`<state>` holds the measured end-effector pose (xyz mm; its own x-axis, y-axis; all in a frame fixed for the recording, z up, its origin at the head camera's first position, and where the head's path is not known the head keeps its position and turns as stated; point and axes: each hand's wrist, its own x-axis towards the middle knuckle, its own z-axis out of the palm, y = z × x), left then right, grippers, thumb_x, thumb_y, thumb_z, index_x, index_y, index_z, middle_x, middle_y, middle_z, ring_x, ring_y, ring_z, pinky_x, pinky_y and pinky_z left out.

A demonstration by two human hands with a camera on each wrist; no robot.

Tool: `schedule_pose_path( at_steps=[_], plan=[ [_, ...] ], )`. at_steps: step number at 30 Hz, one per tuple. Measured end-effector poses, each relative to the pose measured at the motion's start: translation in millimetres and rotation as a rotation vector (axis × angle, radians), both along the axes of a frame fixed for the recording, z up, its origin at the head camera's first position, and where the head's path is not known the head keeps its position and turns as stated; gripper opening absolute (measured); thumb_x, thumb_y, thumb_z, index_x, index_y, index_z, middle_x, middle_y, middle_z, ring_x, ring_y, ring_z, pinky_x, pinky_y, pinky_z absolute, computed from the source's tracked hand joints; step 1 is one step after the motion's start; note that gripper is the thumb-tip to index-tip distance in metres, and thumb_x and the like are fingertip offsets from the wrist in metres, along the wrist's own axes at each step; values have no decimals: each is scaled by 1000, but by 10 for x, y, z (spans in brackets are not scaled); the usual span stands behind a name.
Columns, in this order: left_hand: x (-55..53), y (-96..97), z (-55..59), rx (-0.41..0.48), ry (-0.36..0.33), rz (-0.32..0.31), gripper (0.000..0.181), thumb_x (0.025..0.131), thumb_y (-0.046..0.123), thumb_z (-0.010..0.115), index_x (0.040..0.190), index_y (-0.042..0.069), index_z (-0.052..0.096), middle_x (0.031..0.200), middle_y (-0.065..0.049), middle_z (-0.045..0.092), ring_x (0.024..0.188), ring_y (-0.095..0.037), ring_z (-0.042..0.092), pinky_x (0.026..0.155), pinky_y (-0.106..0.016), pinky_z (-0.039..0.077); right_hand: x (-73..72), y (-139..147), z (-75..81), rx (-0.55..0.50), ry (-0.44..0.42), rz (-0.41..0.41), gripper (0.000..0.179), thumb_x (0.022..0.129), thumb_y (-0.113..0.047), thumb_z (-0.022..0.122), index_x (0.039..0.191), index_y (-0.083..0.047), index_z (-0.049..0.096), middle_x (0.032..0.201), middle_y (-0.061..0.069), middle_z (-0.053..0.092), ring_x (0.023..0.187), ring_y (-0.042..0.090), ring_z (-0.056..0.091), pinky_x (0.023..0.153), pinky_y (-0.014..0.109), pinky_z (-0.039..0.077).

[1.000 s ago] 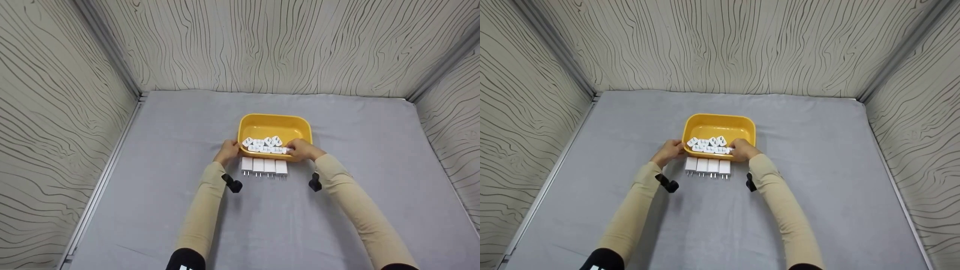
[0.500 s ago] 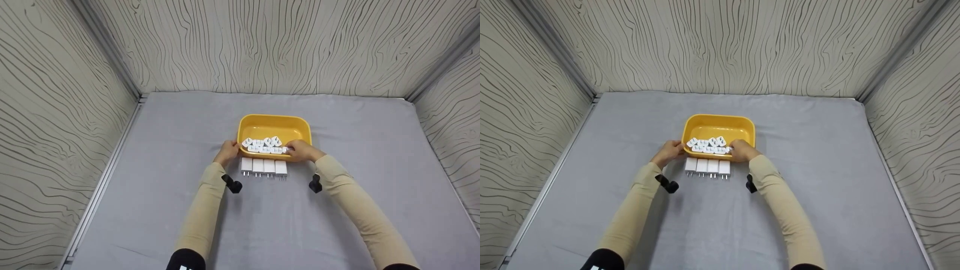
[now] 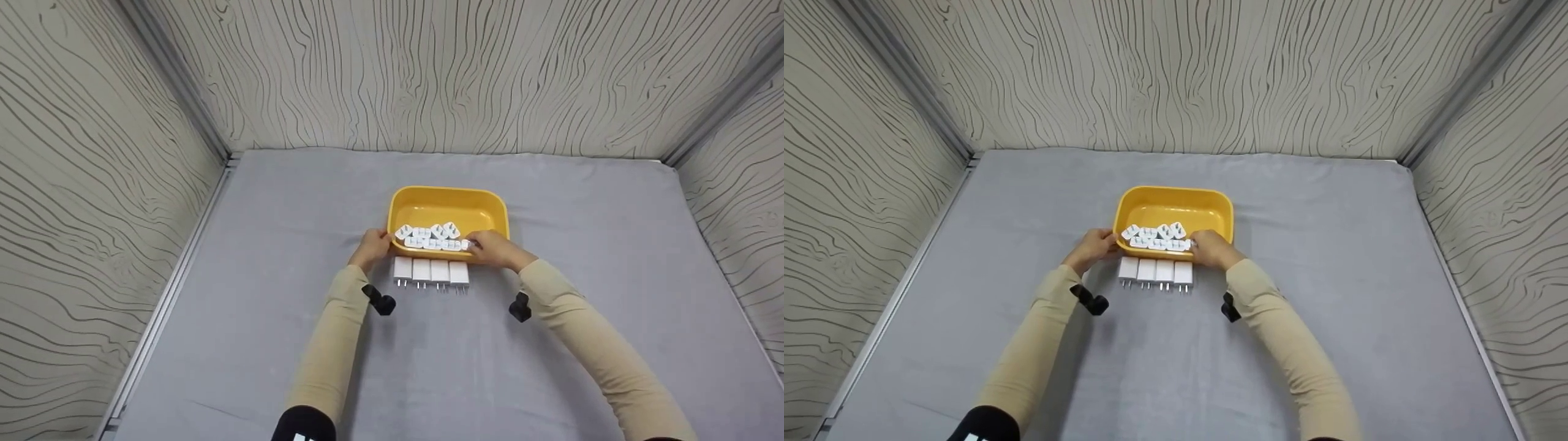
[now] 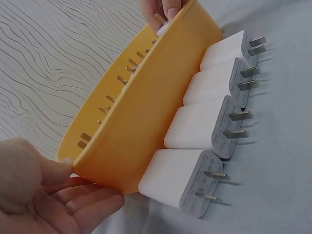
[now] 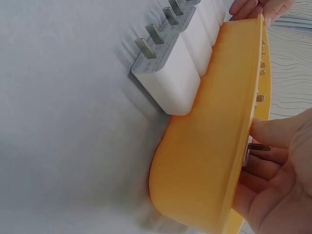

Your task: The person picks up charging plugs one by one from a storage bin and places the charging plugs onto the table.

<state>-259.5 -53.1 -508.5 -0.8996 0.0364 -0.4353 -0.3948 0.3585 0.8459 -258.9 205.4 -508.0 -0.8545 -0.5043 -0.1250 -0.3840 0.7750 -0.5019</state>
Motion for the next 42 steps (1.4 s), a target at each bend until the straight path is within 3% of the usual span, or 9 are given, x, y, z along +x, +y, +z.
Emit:
schedule_pose_path(
  at_steps=[2, 5, 7, 12, 21, 35, 37, 39, 42],
  plan=[
    [-27, -26, -49, 3, 15, -11, 35, 101, 10, 40, 126, -10, 56, 100, -10, 59, 90, -16, 54, 83, -25, 48, 15, 10, 10, 0, 0, -1, 26, 91, -2, 49, 108, 14, 62, 104, 30, 67, 98, 42, 63, 91, 52, 50],
    [-110, -63, -211, 16, 23, -22, 33, 101, 11, 43, 122, -8, 59, 91, -5, 54, 89, -16, 53, 74, -20, 44, 48, 14, 23, 0, 4, -11, 27, 92, -2, 50, 111, 14, 62, 106, 30, 67, 100, 42, 63, 92, 52, 50],
    [-106, -67, -209, 24, 32, -26, 33, 101, 11, 43, 121, -8, 60, 89, -4, 54, 87, -16, 53, 73, -19, 44, 68, 20, 21, 1, 25, -11, 26, 91, -1, 51, 110, 14, 62, 103, 29, 67, 94, 39, 63, 89, 51, 51],
    [-95, -68, -203, 51, 26, -32, 34, 101, 11, 42, 123, -8, 59, 93, -5, 58, 87, -14, 54, 85, -28, 50, 124, 35, 32, -7, 87, -18, 23, 90, 1, 53, 106, 13, 63, 98, 27, 68, 86, 32, 62, 85, 50, 53],
    [-87, -56, -184, 32, 5, -29, 34, 101, 12, 42, 123, -8, 59, 92, -5, 56, 87, -14, 54, 83, -28, 49, 263, 47, 85, -36, 135, -74, 25, 92, -1, 54, 111, 12, 61, 107, 29, 66, 102, 42, 63, 92, 51, 52],
    [-104, -55, -187, 58, 23, -19, 37, 102, 11, 43, 131, -8, 54, 111, -15, 65, 95, -15, 61, 92, -30, 52, 482, 123, -26, -66, 370, -88, 26, 89, 0, 61, 114, 7, 61, 112, 24, 67, 106, 39, 64, 92, 46, 53],
    [-262, -92, -518, 67, 89, -42, 36, 100, 16, 47, 126, -7, 58, 100, -11, 67, 87, -12, 62, 81, -24, 53, 499, 134, -33, -72, 394, -85, 27, 88, 0, 63, 114, 7, 61, 112, 24, 67, 105, 39, 65, 91, 46, 54],
    [-430, -93, -813, 25, 90, -50, 37, 101, 18, 47, 127, -6, 58, 97, -9, 67, 86, -12, 62, 80, -25, 53, 513, 147, -41, -79, 412, -85, 28, 87, 1, 64, 115, 6, 62, 112, 24, 68, 104, 39, 65, 91, 47, 54],
    [-689, -135, -1324, 25, 154, -71, 34, 98, 19, 51, 120, -6, 62, 82, -5, 63, 74, -11, 60, 66, -22, 50, 536, 165, -47, -93, 445, -81, 29, 86, 1, 65, 115, 6, 62, 112, 23, 68, 104, 39, 65, 91, 47, 53]
  ],
)
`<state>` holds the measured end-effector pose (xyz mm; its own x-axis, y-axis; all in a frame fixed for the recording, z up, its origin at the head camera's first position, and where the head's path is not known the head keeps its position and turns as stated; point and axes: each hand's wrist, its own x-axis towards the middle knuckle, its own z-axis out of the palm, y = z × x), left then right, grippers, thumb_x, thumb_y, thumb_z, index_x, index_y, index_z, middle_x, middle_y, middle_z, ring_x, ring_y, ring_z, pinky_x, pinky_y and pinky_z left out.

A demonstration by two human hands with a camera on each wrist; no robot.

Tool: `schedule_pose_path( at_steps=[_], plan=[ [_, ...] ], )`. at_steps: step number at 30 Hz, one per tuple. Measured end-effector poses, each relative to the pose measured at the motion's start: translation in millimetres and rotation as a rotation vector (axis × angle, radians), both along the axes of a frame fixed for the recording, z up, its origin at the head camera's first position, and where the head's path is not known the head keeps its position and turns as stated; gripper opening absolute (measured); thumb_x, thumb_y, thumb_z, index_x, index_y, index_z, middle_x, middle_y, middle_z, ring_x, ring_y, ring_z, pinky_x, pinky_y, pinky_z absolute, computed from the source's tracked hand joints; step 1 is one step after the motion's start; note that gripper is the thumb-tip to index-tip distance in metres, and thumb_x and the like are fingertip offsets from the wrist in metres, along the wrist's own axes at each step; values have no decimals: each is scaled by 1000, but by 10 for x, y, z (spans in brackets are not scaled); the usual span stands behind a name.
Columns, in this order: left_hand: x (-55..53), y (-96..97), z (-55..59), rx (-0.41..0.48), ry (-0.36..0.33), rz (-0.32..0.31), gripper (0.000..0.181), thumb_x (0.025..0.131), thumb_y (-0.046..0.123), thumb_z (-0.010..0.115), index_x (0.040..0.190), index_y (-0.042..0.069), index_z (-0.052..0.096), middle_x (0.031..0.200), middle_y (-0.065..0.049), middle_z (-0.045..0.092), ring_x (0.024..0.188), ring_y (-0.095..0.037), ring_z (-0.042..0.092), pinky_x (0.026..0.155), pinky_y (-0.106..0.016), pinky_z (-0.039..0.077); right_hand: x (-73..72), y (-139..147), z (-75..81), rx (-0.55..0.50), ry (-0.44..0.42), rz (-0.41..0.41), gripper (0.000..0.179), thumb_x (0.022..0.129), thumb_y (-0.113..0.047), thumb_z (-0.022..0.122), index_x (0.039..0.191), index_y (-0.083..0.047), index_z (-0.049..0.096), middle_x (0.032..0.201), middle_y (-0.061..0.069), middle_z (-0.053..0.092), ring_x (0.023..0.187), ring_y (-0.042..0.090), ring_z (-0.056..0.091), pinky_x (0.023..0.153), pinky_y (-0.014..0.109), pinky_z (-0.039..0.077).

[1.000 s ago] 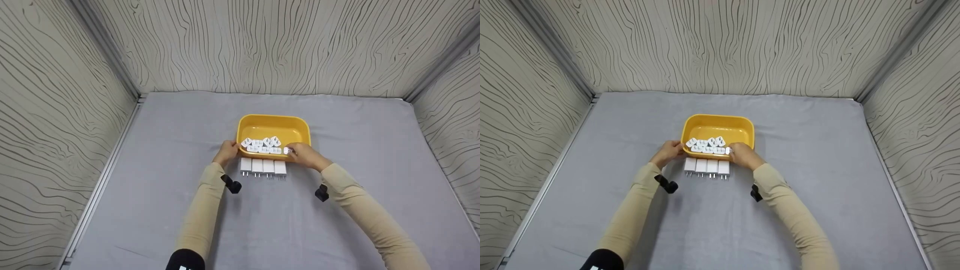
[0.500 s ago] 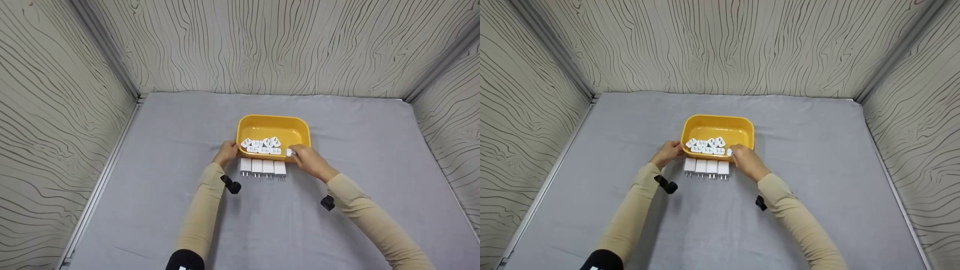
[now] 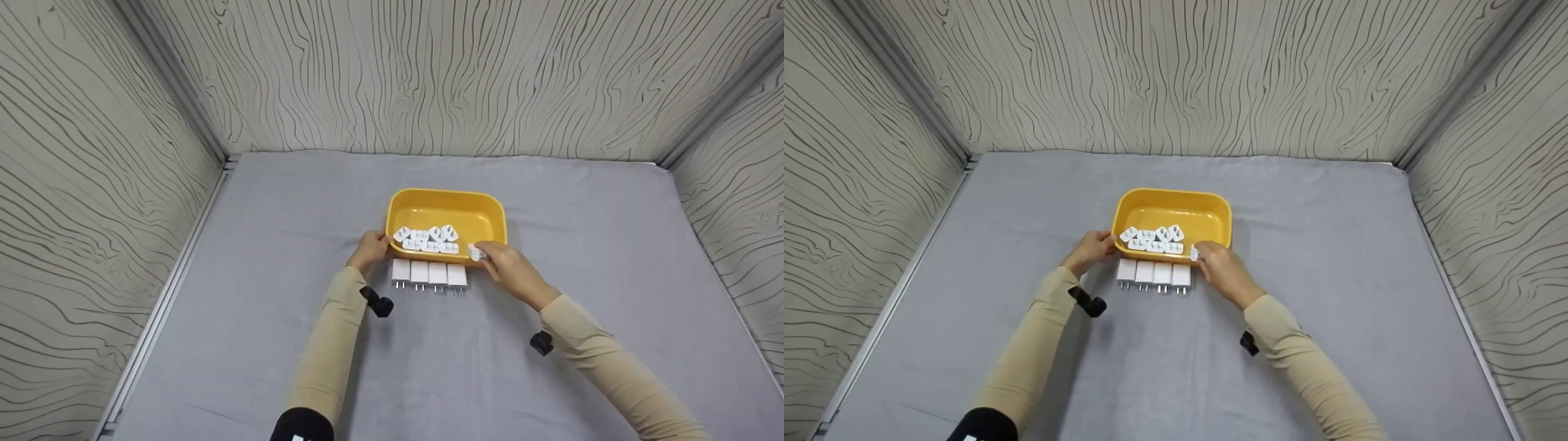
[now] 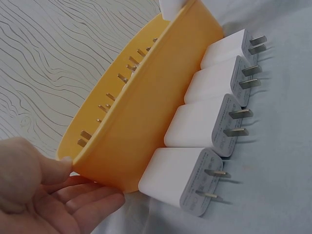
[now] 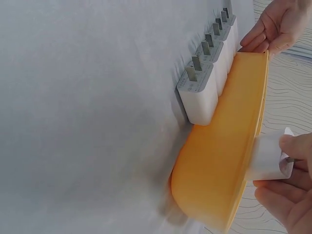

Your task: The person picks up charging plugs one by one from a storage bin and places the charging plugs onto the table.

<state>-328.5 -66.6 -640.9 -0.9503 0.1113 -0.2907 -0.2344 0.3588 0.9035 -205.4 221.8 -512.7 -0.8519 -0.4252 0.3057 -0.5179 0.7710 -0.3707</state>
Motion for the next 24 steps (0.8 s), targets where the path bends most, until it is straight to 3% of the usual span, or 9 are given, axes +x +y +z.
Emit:
schedule_pose_path(
  at_steps=[2, 4, 7, 10, 15, 20, 23, 24],
  plan=[
    [59, 27, 167, -29, -56, 17, 32, 99, 15, 49, 122, -3, 62, 87, -7, 64, 79, -13, 60, 72, -25, 51, 16, 15, -6, -11, 32, 9, 29, 85, 0, 66, 114, 5, 63, 112, 23, 69, 105, 39, 65, 91, 47, 53],
    [185, 25, 387, -5, -48, 16, 31, 98, 14, 50, 119, -4, 63, 84, -6, 63, 76, -12, 58, 68, -23, 49, 40, 30, -11, -19, 75, 21, 30, 84, 1, 68, 113, 4, 64, 111, 22, 69, 104, 39, 66, 90, 46, 54],
    [439, 86, 871, -46, -110, 37, 33, 100, 10, 45, 125, -6, 59, 95, -10, 63, 85, -14, 59, 79, -25, 51, 79, 50, -15, -31, 131, 39, 31, 82, 1, 70, 112, 3, 65, 111, 22, 70, 102, 38, 67, 89, 44, 55],
    [555, 111, 1058, -31, -117, 48, 35, 101, 9, 42, 129, -10, 54, 101, -13, 64, 88, -16, 60, 85, -27, 52, 120, 59, -14, -34, 164, 49, 33, 80, 2, 71, 113, 3, 65, 111, 22, 69, 102, 38, 67, 88, 44, 55],
    [583, 109, 1093, 8, -132, 56, 37, 102, 10, 41, 131, -10, 51, 108, -16, 63, 91, -16, 59, 92, -33, 52, 179, 60, -24, -30, 180, 56, 35, 78, 3, 73, 113, 4, 65, 110, 22, 70, 100, 38, 68, 85, 42, 56],
    [587, 99, 1099, 6, -137, 59, 37, 101, 8, 41, 131, -10, 52, 102, -12, 61, 88, -14, 57, 89, -29, 51, 219, 64, -58, -29, 196, 70, 36, 77, 2, 75, 112, 2, 66, 108, 20, 71, 97, 35, 68, 83, 40, 57],
    [586, 96, 1102, 36, -146, 60, 39, 101, 10, 41, 134, -9, 50, 107, -13, 63, 90, -14, 59, 89, -30, 52, 238, 65, -80, -34, 202, 71, 36, 76, 2, 75, 111, 2, 66, 107, 19, 71, 96, 35, 69, 82, 40, 57],
    [499, 75, 920, 55, -121, 50, 39, 101, 12, 43, 133, -8, 52, 105, -12, 64, 89, -12, 60, 86, -29, 53, 244, 64, -88, -36, 209, 74, 36, 76, 2, 75, 111, 2, 66, 106, 19, 71, 96, 35, 69, 82, 40, 57]
  ],
)
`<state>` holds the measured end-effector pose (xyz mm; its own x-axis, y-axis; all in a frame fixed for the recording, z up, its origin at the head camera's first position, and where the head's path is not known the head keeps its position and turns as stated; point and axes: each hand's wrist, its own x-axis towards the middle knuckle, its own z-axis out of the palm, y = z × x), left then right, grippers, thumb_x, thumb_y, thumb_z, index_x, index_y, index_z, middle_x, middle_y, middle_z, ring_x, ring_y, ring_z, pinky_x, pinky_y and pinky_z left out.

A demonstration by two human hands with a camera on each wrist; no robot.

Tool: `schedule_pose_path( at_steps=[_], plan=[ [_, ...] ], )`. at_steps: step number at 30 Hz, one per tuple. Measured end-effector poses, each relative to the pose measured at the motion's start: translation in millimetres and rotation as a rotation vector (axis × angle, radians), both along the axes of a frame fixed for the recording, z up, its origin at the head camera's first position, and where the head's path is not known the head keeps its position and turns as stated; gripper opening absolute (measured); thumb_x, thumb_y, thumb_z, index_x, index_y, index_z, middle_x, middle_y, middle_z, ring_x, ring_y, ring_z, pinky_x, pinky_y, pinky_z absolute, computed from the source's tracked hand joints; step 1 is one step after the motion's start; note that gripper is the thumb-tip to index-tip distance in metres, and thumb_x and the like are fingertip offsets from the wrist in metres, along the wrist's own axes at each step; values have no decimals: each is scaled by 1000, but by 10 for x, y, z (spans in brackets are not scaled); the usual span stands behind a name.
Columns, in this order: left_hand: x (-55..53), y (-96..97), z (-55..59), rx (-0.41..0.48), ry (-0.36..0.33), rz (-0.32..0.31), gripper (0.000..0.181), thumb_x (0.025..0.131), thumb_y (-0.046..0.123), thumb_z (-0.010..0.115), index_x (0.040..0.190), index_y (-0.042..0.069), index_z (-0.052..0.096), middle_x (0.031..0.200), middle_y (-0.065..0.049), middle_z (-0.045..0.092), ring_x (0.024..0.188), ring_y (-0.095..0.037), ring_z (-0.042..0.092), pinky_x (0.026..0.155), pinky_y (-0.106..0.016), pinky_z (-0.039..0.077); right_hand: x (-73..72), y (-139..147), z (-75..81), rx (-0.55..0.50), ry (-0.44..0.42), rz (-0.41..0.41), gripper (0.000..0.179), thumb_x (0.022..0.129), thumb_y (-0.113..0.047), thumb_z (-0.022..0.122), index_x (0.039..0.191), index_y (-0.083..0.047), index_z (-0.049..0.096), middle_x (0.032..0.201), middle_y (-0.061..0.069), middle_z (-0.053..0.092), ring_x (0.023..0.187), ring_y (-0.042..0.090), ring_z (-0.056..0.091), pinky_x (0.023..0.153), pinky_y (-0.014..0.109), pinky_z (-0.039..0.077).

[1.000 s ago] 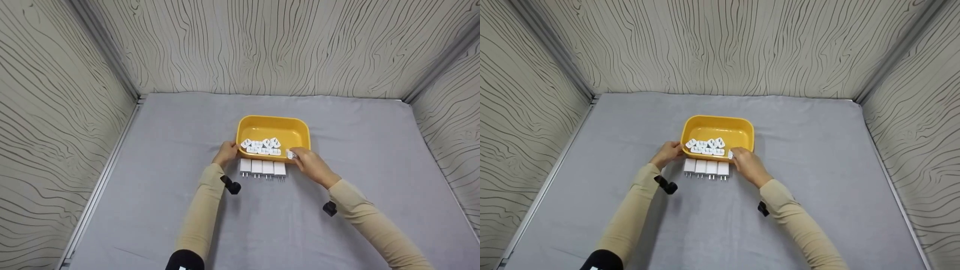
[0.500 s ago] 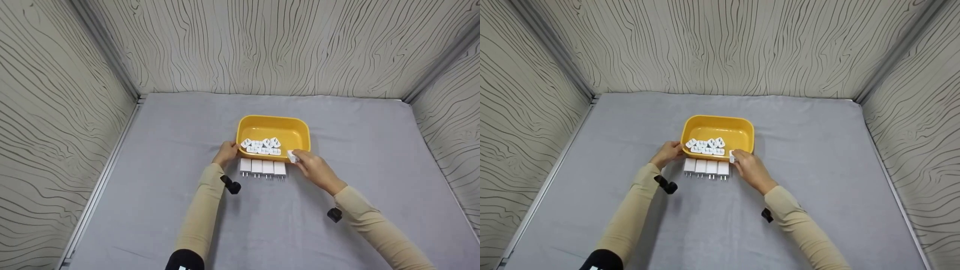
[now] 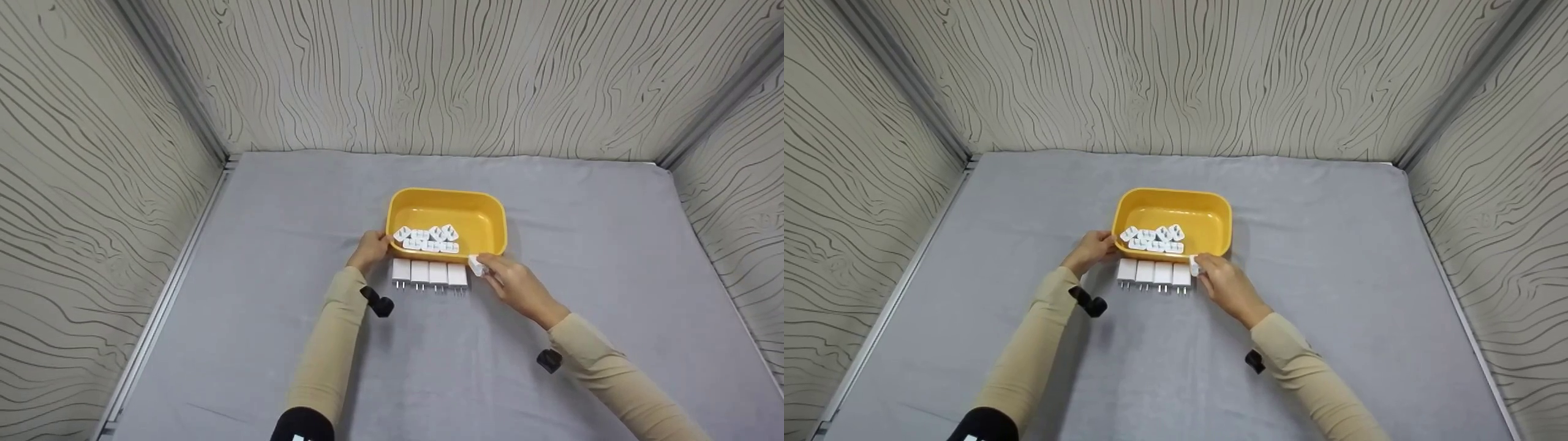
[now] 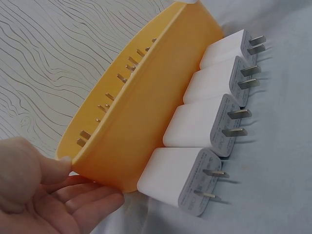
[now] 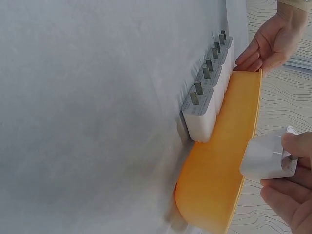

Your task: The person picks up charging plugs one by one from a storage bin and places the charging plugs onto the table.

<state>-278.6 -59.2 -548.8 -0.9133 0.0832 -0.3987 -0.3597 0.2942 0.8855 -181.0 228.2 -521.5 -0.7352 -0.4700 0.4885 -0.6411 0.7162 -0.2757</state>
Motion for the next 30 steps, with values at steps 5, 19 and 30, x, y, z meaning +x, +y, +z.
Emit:
schedule_pose_path(
  at_steps=[5, 19, 30],
  plan=[
    [-662, -124, -1231, 56, 59, -51, 35, 98, 22, 53, 125, 1, 61, 95, -5, 68, 83, -9, 65, 74, -23, 55, 23, -4, -66, -6, 50, 29, 37, 71, 6, 77, 107, 3, 67, 103, 19, 72, 93, 33, 70, 79, 39, 58],
    [49, 16, 86, -14, 3, -5, 35, 100, 9, 44, 128, -8, 56, 113, -19, 65, 92, -15, 62, 89, -30, 54, 80, 10, -205, 14, 10, 20, 39, 69, 7, 77, 107, 4, 67, 103, 20, 72, 92, 32, 70, 78, 38, 58],
    [79, 32, 149, -26, -8, 10, 36, 101, 9, 42, 130, -8, 54, 103, -12, 62, 87, -12, 58, 89, -28, 53, 42, 33, -360, 5, 5, 16, 34, 70, 5, 76, 103, 5, 68, 101, 21, 72, 91, 33, 70, 78, 40, 58]
  ],
)
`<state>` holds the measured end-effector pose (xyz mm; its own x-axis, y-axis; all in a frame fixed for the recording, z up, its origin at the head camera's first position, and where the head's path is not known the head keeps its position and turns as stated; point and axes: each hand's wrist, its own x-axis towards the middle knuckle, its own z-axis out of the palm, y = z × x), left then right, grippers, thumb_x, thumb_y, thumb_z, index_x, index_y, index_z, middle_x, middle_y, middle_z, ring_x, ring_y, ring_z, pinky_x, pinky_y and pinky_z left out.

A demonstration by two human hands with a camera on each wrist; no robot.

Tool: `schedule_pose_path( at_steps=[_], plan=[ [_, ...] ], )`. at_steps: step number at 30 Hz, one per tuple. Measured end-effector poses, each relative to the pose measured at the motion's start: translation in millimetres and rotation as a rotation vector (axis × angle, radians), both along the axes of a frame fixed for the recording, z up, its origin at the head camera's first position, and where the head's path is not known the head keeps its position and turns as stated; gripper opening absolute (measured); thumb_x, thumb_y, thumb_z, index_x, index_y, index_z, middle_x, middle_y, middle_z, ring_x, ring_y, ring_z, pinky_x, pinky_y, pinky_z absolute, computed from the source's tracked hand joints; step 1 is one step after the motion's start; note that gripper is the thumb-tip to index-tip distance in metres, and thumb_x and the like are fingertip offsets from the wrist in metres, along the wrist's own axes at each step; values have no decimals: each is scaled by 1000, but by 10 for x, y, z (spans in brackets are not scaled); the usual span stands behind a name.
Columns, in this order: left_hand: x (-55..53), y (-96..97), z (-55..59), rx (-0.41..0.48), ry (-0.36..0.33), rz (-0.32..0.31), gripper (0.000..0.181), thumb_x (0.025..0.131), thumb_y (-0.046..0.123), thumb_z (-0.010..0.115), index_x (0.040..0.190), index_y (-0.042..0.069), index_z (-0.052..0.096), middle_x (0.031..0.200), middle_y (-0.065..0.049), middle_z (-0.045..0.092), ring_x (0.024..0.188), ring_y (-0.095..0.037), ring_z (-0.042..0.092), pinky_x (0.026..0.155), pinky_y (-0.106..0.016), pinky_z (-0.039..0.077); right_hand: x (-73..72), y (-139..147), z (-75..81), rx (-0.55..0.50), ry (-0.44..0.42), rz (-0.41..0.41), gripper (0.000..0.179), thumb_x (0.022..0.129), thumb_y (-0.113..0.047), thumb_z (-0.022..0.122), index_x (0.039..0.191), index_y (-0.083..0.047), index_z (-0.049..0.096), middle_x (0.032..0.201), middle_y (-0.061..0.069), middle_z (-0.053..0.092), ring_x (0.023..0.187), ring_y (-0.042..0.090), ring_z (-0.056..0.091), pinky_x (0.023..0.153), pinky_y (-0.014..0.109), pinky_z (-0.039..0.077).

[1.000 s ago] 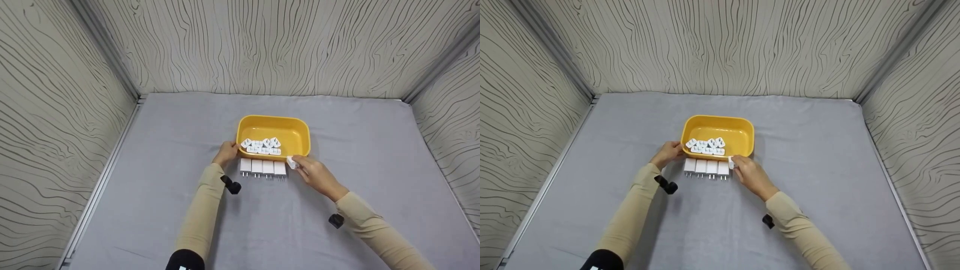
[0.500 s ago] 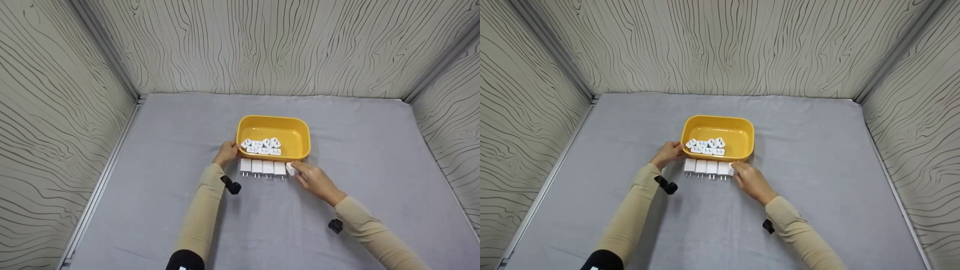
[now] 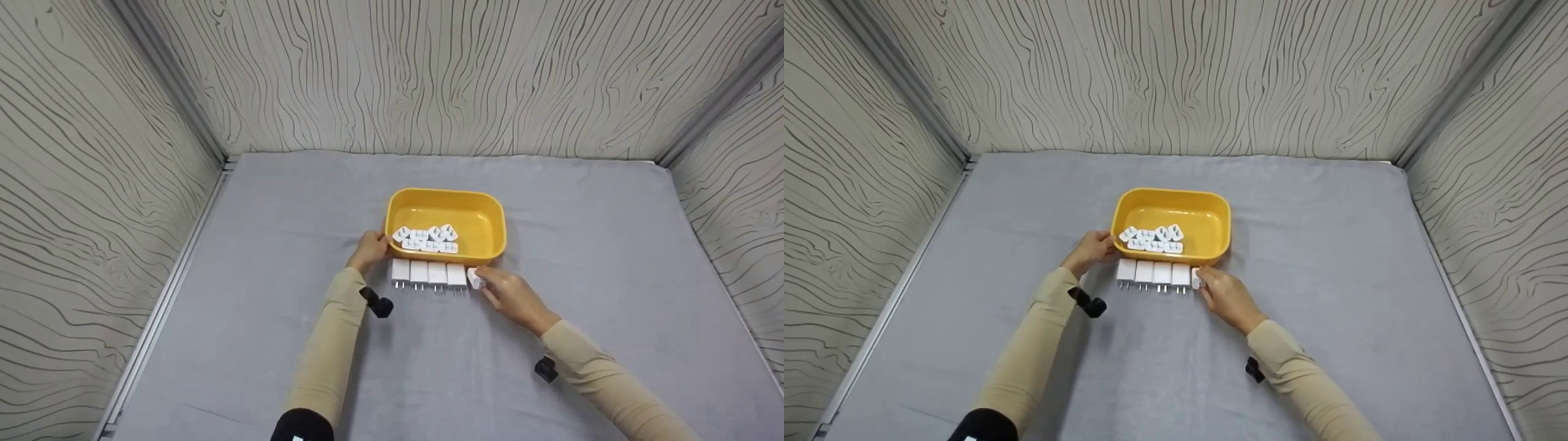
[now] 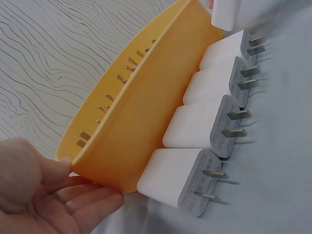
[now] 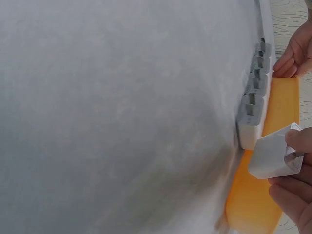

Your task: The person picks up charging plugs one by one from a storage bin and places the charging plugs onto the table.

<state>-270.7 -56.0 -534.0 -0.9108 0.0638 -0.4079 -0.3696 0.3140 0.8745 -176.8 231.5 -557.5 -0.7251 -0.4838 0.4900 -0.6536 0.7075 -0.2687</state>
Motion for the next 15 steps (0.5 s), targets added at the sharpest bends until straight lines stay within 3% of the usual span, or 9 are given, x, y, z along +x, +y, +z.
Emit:
schedule_pose_path(
  at_steps=[5, 6, 10, 12, 15],
  plan=[
    [-41, -13, -19, -64, 3, -13, 35, 102, 14, 44, 128, -4, 58, 101, -9, 65, 87, -10, 59, 82, -24, 52, -19, 7, -93, 14, 34, -14, 34, 70, 3, 77, 103, 5, 68, 101, 22, 72, 92, 34, 70, 80, 41, 57],
    [-123, -31, -176, -59, 26, -23, 35, 101, 16, 46, 126, -4, 59, 97, -8, 65, 84, -10, 60, 77, -23, 52, -21, 8, -107, 16, 38, -15, 35, 70, 3, 77, 103, 5, 68, 101, 22, 72, 93, 34, 70, 80, 41, 57],
    [-357, -97, -637, -7, 66, -62, 33, 99, 21, 52, 121, -1, 63, 90, -7, 67, 81, -11, 63, 72, -24, 53, -30, 13, -144, 8, 28, -24, 36, 70, 2, 78, 105, 5, 68, 103, 22, 72, 94, 35, 69, 82, 42, 57],
    [-419, -89, -742, -9, 41, -56, 33, 99, 20, 52, 121, -1, 63, 96, -10, 68, 85, -14, 64, 77, -27, 54, -37, 12, -157, 7, 24, -31, 37, 70, 2, 77, 105, 5, 68, 103, 22, 71, 94, 34, 69, 82, 42, 57],
    [-247, -48, -420, -31, 20, -36, 34, 100, 15, 47, 125, -4, 60, 105, -14, 68, 91, -16, 64, 84, -29, 54, -52, 4, -171, 10, 24, -32, 37, 69, 3, 77, 105, 4, 68, 103, 22, 71, 94, 34, 69, 82, 42, 57]
  ],
)
